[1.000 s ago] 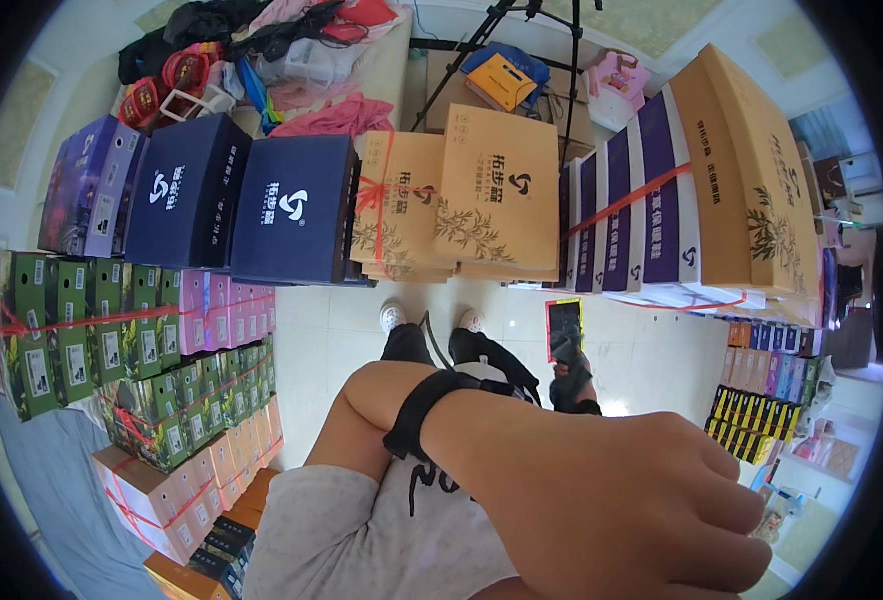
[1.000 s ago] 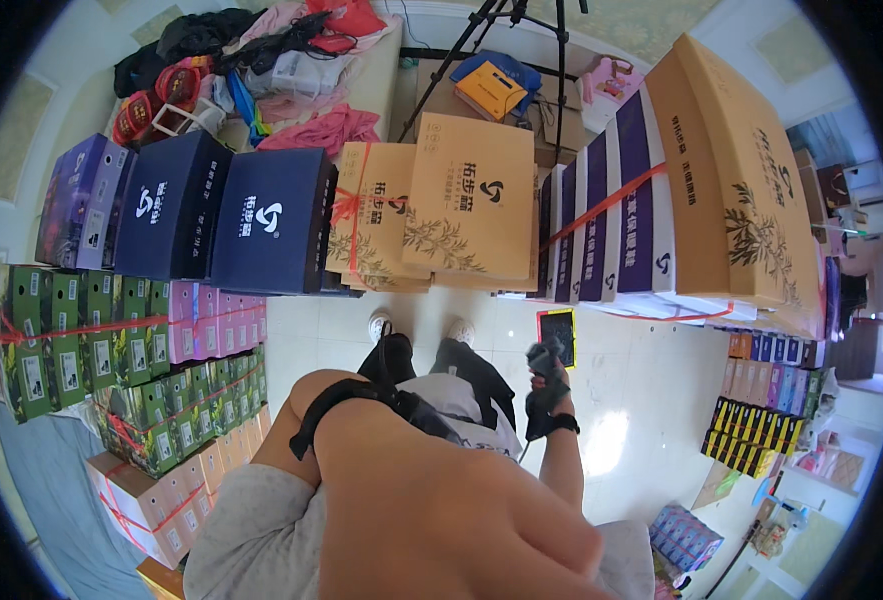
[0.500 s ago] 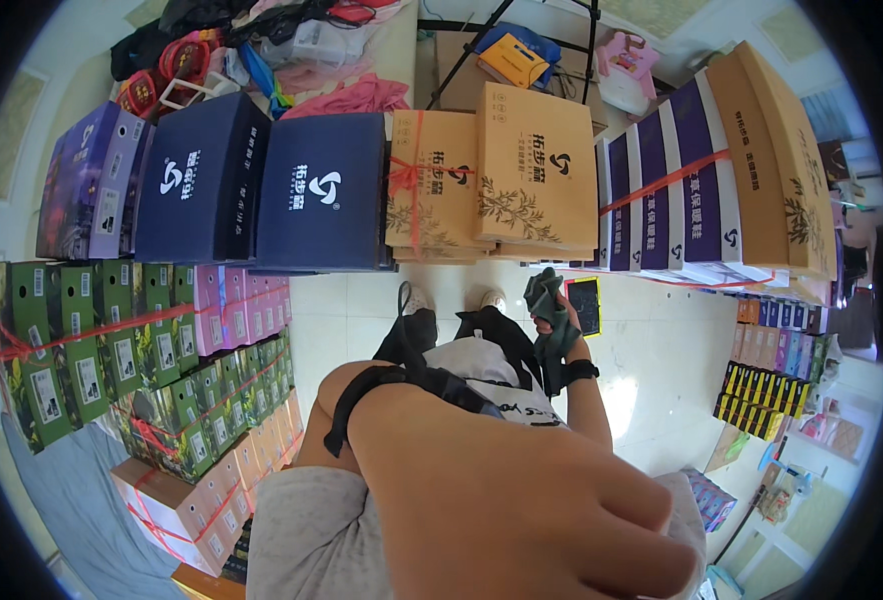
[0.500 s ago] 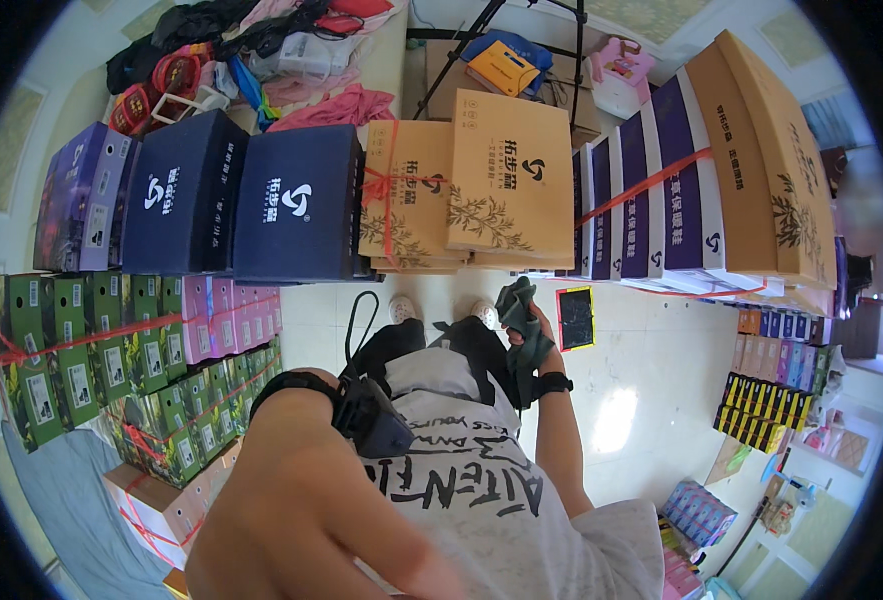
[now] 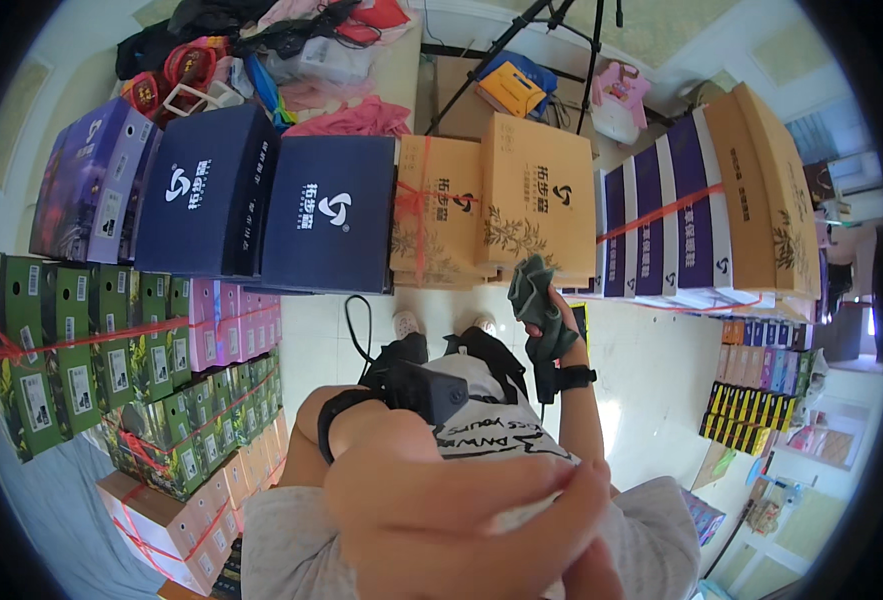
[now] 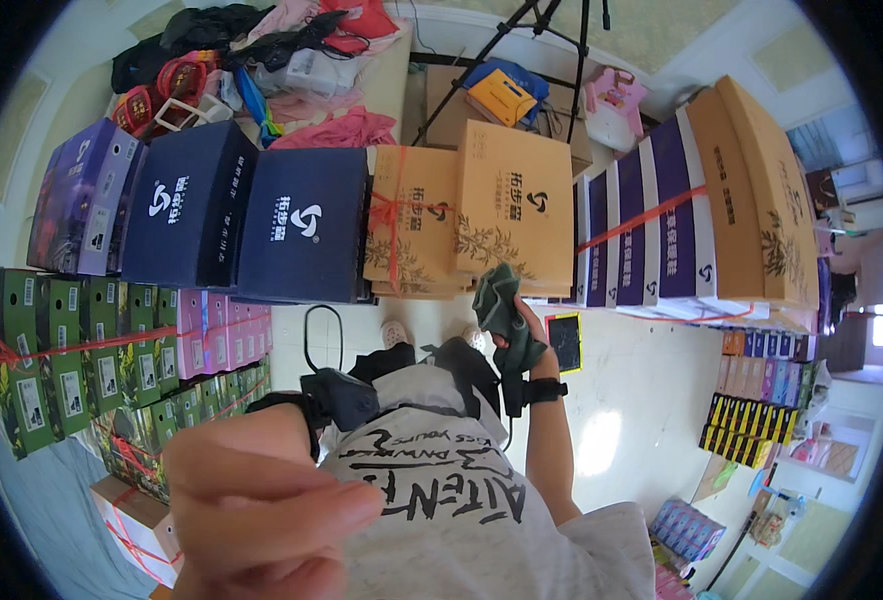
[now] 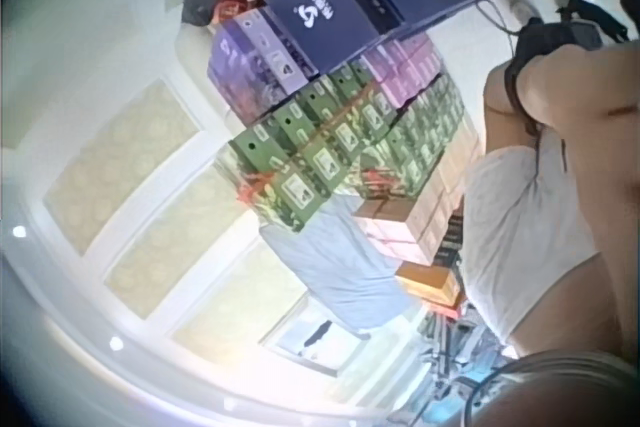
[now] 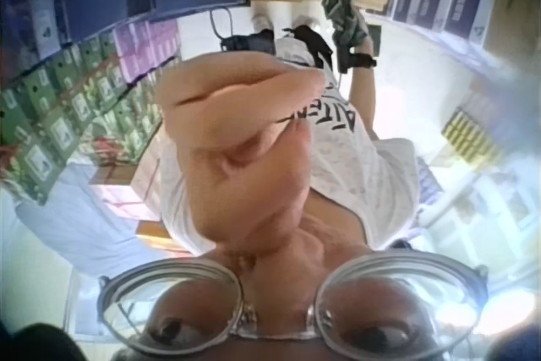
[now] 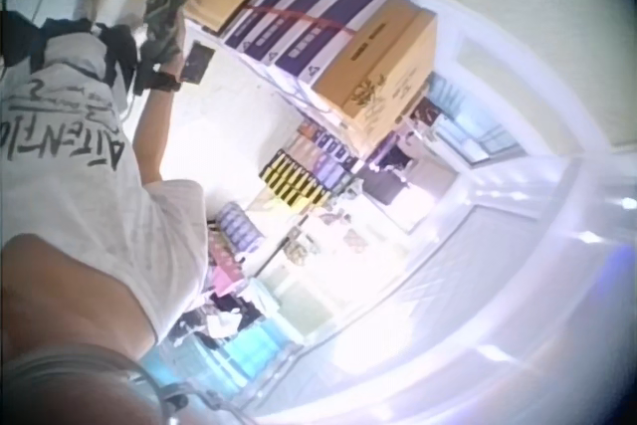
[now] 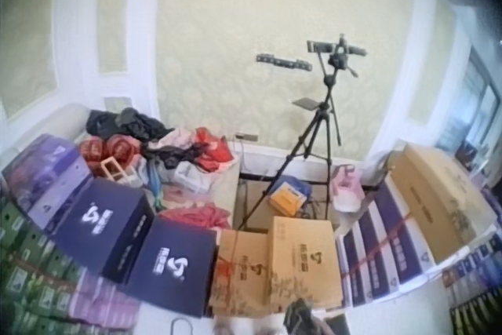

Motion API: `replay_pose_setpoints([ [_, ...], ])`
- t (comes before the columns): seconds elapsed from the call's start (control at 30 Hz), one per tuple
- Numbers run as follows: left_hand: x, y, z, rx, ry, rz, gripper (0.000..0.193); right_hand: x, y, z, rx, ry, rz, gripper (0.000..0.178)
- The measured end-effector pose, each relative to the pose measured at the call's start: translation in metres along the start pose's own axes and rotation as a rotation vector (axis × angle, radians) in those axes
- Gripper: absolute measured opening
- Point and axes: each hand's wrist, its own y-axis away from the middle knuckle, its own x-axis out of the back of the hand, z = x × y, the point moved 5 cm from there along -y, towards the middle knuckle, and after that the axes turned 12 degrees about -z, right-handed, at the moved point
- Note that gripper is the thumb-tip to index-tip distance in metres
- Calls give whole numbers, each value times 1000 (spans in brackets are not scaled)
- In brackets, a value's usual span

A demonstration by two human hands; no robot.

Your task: The person wipes the exterior surfaces of several cardboard shoe boxes one at a time with a cloth.

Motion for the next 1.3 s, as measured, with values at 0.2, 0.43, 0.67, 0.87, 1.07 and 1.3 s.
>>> replay_pose_setpoints([
  [0.2, 23, 9, -27, -147, 117, 12, 36, -52, -20, -35, 330, -268, -317, 61],
  [0.43, 11, 59, -166, 420, 430, -461, 34, -129, -31, -70, 275, -287, -434, 53],
  [0.67, -19, 186, -226, 1094, 662, -775, 63, -202, -47, -48, -50, -123, -163, 35],
  [0.87, -5, 194, -240, 1303, 971, -290, 48, -216, -51, -45, -65, 5, -189, 43],
  [1.07, 13, 196, -253, 1336, 767, -14, 44, -225, -59, -48, 87, 173, -333, 51],
  [1.3, 34, 156, -244, 1222, 581, -193, 36, -219, -52, -69, 186, 656, -242, 46],
])
